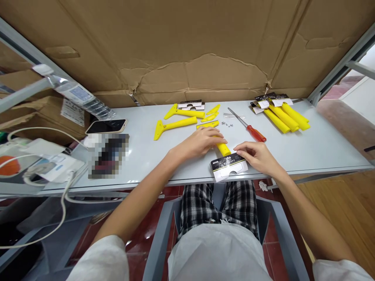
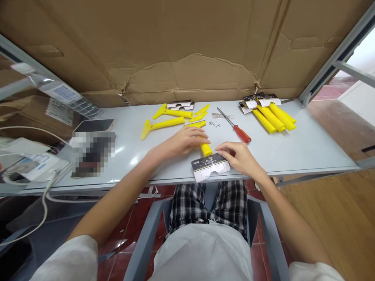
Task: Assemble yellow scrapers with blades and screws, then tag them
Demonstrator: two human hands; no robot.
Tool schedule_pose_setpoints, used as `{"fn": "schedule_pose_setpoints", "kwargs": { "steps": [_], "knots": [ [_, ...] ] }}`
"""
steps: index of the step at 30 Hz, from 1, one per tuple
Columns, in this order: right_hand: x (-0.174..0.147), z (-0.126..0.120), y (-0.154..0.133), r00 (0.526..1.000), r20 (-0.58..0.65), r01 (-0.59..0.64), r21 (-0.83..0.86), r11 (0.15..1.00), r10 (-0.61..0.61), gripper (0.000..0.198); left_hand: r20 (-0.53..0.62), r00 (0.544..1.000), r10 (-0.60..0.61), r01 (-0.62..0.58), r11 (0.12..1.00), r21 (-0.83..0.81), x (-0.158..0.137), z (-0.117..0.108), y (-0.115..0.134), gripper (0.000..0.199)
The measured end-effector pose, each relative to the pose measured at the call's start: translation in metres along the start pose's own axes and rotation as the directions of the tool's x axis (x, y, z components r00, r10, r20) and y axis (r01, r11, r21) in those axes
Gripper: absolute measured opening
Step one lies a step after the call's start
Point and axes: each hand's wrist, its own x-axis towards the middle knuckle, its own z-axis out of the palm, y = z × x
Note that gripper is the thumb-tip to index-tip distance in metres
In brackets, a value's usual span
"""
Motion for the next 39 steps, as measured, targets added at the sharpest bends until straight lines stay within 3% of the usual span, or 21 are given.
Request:
{"fn": "schedule_pose_setpoints", "kwargs": {
  "steps": [10, 14, 17, 19, 22, 24, 27, 30, 35, 39],
  "knots": [
    [0.002, 0.001, -0.004, 0.997, -0.069, 0.029, 0.048, 0.998, -0.025, 0.041, 0.024, 1.0, -0.001, 0.001, 1.0, -0.009, -0.004, 0.01, 0.009, 0.035],
    [0.007, 0.005, -0.001, 0.996, -0.083, 0.021, 0.031, 0.999, -0.018, 0.04, 0.066, 0.997, 0.034, -0.031, 0.999, -0.042, -0.007, 0.007, 0.015, 0.045],
    [0.01, 0.007, 0.001, 0.997, -0.078, 0.023, -0.007, 1.0, -0.024, 0.04, 0.025, 0.999, 0.025, -0.023, 0.998, -0.063, -0.007, -0.003, 0.009, 0.051],
    [0.011, 0.008, 0.002, 0.996, -0.081, 0.032, -0.029, 0.999, -0.034, 0.039, -0.069, 0.997, -0.038, 0.034, 0.998, -0.06, -0.003, -0.01, -0.001, 0.054],
    [0.012, 0.008, 0.003, 0.994, -0.09, 0.06, -0.071, 0.996, -0.066, 0.037, -0.18, 0.96, -0.215, 0.213, 0.976, -0.034, 0.005, -0.017, -0.022, 0.051],
    [0.013, 0.009, 0.002, 0.99, -0.096, 0.091, -0.117, 0.989, -0.102, 0.036, -0.123, 0.94, -0.318, 0.317, 0.948, -0.028, 0.008, -0.017, -0.035, 0.057],
    [0.015, 0.011, 0.003, 0.98, -0.096, 0.153, -0.195, 0.969, -0.174, 0.035, -0.044, 0.947, -0.317, 0.318, 0.948, 0.013, 0.008, -0.015, -0.047, 0.058],
    [0.018, 0.013, 0.006, 0.955, -0.104, 0.243, -0.263, 0.934, -0.278, 0.034, -0.012, 0.973, -0.229, 0.229, 0.972, 0.046, 0.004, -0.015, -0.051, 0.053],
    [0.021, 0.018, 0.011, 0.862, -0.128, 0.415, -0.377, 0.828, -0.491, 0.026, -0.017, 0.981, -0.193, 0.193, 0.979, 0.063, 0.001, -0.018, -0.058, 0.038],
    [0.019, 0.022, 0.01, 0.833, -0.137, 0.443, -0.417, 0.794, -0.536, 0.025, -0.024, 0.986, -0.162, 0.164, 0.985, 0.051, 0.001, -0.021, -0.061, 0.034]
  ]
}}
